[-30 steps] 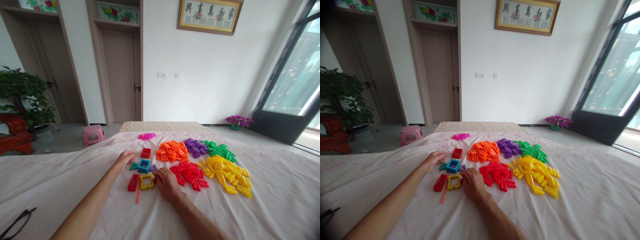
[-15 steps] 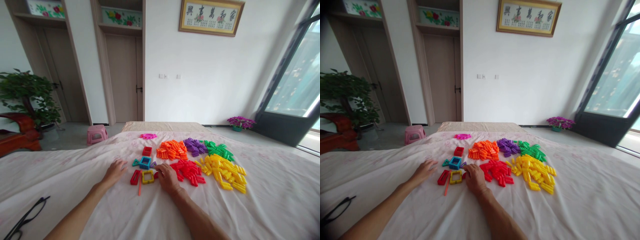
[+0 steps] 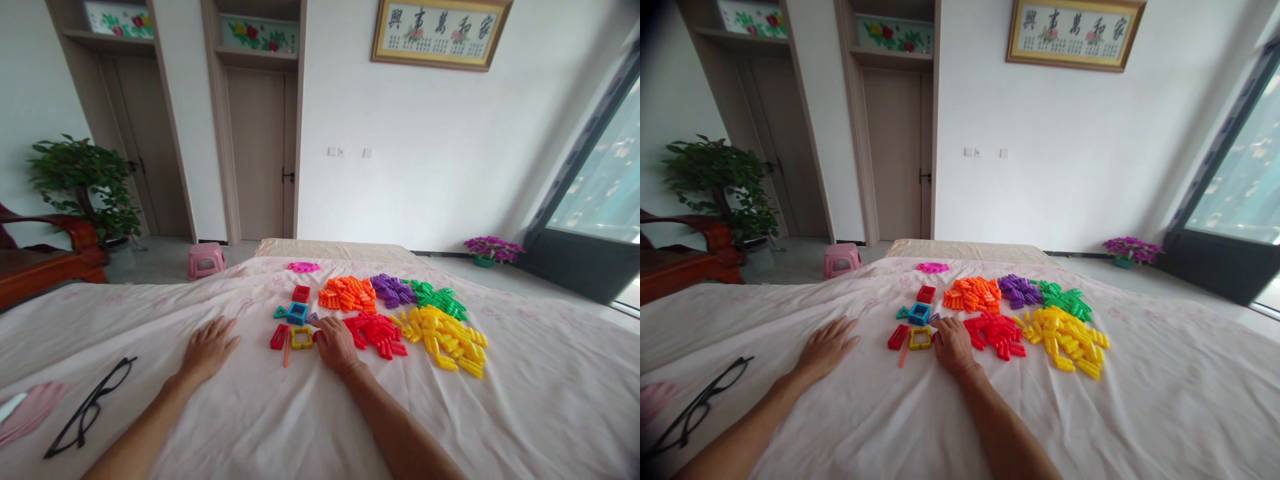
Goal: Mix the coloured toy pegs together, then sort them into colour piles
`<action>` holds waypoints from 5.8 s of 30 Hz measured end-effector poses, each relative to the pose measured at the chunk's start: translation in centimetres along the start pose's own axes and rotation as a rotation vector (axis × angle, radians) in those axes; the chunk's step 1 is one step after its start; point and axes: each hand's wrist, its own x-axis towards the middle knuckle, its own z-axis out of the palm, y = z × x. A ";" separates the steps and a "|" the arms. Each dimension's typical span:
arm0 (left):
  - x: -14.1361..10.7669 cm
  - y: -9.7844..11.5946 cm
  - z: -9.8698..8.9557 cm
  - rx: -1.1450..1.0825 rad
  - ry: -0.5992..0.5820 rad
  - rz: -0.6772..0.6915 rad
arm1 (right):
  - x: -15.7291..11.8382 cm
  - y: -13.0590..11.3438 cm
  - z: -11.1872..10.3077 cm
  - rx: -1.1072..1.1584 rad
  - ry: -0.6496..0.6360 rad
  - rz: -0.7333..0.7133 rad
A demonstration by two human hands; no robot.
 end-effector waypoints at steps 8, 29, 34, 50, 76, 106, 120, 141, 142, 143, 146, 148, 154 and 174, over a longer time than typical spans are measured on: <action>-0.2 0.9 -0.7 0.038 0.050 -0.003 | 0.1 -0.3 0.0 -0.057 -0.034 0.003; -0.4 1.4 -0.9 -0.027 0.146 0.005 | 18.3 8.0 4.8 -0.480 -0.385 0.079; -0.2 1.3 -0.6 -0.060 0.157 -0.015 | 20.6 10.6 8.0 -0.542 -0.492 0.021; -0.1 1.3 -1.0 -0.097 0.158 -0.020 | 23.0 10.8 9.3 -0.495 -0.400 -0.171; -0.4 0.8 -2.2 -0.158 0.142 0.053 | -2.1 -2.8 -4.1 0.164 -0.113 -0.161; -0.5 0.7 -1.9 -0.165 0.156 0.038 | -3.8 -1.4 -3.1 -0.042 -0.205 0.067; -0.8 1.4 -2.5 -0.123 0.163 0.030 | -4.3 -0.2 -4.4 0.207 -0.140 -0.022; 2.4 19.7 -2.3 -0.103 0.146 0.408 | -3.4 2.8 -3.6 0.798 0.433 0.711; 2.4 19.1 -2.3 -0.094 0.150 0.399 | -3.4 2.8 -3.5 0.797 0.423 0.710; 2.4 18.3 -2.3 -0.084 0.154 0.393 | -3.4 2.9 -3.5 0.795 0.411 0.707; 2.3 15.7 -2.5 -0.063 0.159 0.381 | -3.5 3.2 -3.1 0.789 0.385 0.703; 2.4 13.7 -2.5 -0.049 0.163 0.381 | -3.6 3.4 -2.9 0.782 0.382 0.700; 2.8 8.4 -1.5 0.049 0.205 0.323 | -3.6 3.2 -3.0 0.794 0.378 0.706; 11.1 18.6 -1.4 -0.105 0.086 0.508 | -3.5 2.6 -3.3 0.854 0.392 0.759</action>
